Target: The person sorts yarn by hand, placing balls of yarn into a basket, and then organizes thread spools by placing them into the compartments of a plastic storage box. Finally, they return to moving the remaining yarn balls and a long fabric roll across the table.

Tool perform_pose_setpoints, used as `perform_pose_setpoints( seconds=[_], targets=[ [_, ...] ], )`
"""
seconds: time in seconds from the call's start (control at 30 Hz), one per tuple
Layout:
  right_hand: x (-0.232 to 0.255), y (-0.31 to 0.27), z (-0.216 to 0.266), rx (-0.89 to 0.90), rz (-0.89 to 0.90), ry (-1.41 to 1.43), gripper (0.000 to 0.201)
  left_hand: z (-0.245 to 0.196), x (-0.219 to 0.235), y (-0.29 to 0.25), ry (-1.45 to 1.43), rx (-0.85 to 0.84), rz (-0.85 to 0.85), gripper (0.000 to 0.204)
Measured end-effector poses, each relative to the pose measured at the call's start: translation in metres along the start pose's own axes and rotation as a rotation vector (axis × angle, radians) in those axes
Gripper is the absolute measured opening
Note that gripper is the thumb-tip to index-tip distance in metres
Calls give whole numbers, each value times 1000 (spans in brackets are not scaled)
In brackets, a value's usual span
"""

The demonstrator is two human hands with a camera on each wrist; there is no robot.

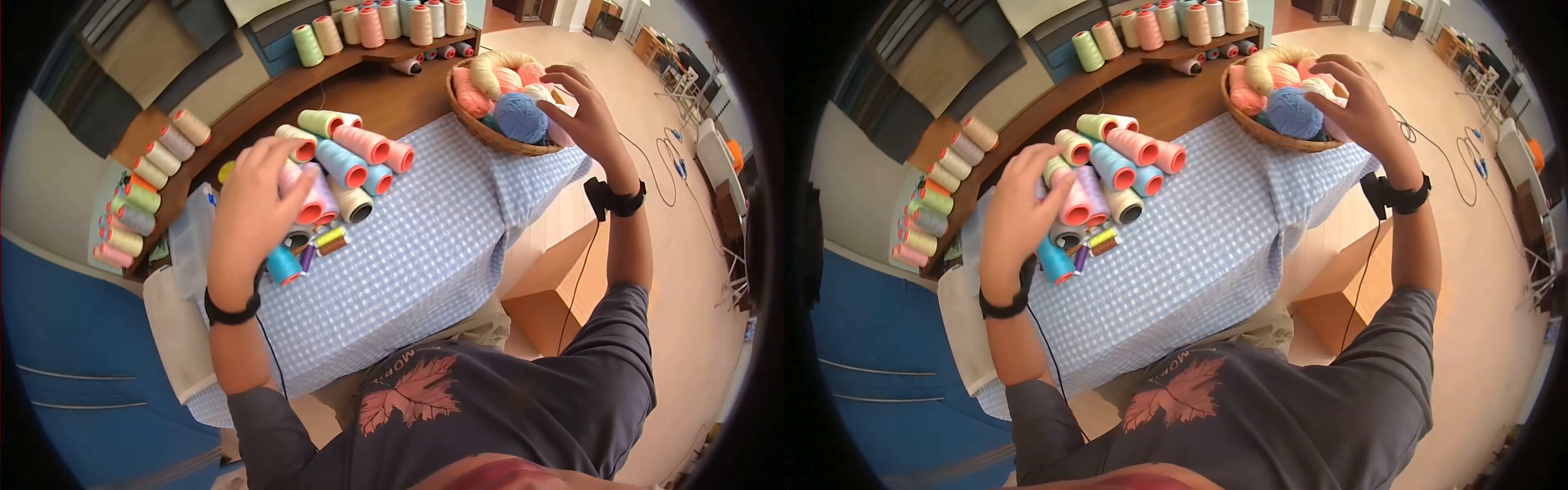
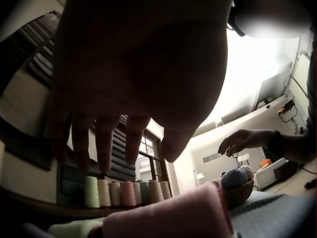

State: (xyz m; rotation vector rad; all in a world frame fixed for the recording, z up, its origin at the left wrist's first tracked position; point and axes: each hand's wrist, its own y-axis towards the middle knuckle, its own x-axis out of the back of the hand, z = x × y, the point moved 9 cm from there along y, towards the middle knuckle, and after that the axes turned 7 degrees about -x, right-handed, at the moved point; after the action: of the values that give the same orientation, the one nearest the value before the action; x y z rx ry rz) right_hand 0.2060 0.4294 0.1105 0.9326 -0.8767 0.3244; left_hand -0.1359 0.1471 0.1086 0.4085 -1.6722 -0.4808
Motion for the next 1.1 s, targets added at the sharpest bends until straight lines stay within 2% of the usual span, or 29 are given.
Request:
perform_pose_setpoints(
  seconds=[0.07, 0.13, 0.17, 0.23, 0.27, 0.4, 0.47, 0.5, 0.6, 0.67, 0.7, 0.77, 0.8, 0.87, 0.9, 0.97, 1.0, 1.03, 1.1],
  targets=[
    [5, -13, -25, -44, 5, -28, 45, -37, -6, 13, -3, -57, -6, 40],
    [2, -25, -54, -89, 44, -53, 50, -82, -17, 25, -71, -229, 0, 38],
    [1, -30, -58, -96, 45, -49, 50, -94, -23, 32, -72, -231, 7, 38],
    [-6, -39, -61, -112, 109, 36, 54, -120, -46, 49, -144, -311, 141, 33],
    [-10, -43, -64, -113, 117, 20, 60, -129, -55, 60, -150, -359, 133, 33],
    [-26, -58, -68, -131, 112, 52, 70, -144, -97, 117, -97, -361, 166, 37],
    [-29, -62, -67, -120, 75, 54, 72, -139, -120, 151, -77, -223, 281, 42],
    [-30, -64, -66, -108, 44, 52, 73, -138, -130, 166, -74, -225, 282, 42],
    [-34, -66, -72, -104, -4, 123, 70, -140, -163, 200, -185, -313, 248, 48],
    [-35, -70, -76, -102, -28, 171, 69, -160, -180, 208, -196, -524, 211, 58],
    [-34, -71, -77, -91, -62, 197, 67, -167, -192, 213, -194, -522, 212, 58],
    [-34, -71, -75, -69, -89, 234, 66, -188, -221, 216, -30, -515, 304, 75],
    [-31, -73, -70, -60, -129, 194, 65, -197, -227, 215, -24, -506, 306, 75],
    [-26, -77, -57, -42, -167, 160, 65, -202, -242, 211, 85, -386, 369, 84],
    [-21, -80, -50, -45, -202, 153, 64, -205, -245, 210, 92, -378, 368, 84],
    [-16, -86, -39, -51, -232, 154, 64, -201, -250, 206, -89, -307, 343, 86],
    [-14, -89, -36, -56, -251, 175, 65, -201, -247, 206, 7, -349, 260, 89],
    [-12, -92, -34, -64, -269, 196, 66, -198, -245, 204, 10, -345, 266, 89],
    [-10, -98, -25, -68, -282, 228, 67, -188, -209, 206, 14, -318, 95, 93]
  ],
)
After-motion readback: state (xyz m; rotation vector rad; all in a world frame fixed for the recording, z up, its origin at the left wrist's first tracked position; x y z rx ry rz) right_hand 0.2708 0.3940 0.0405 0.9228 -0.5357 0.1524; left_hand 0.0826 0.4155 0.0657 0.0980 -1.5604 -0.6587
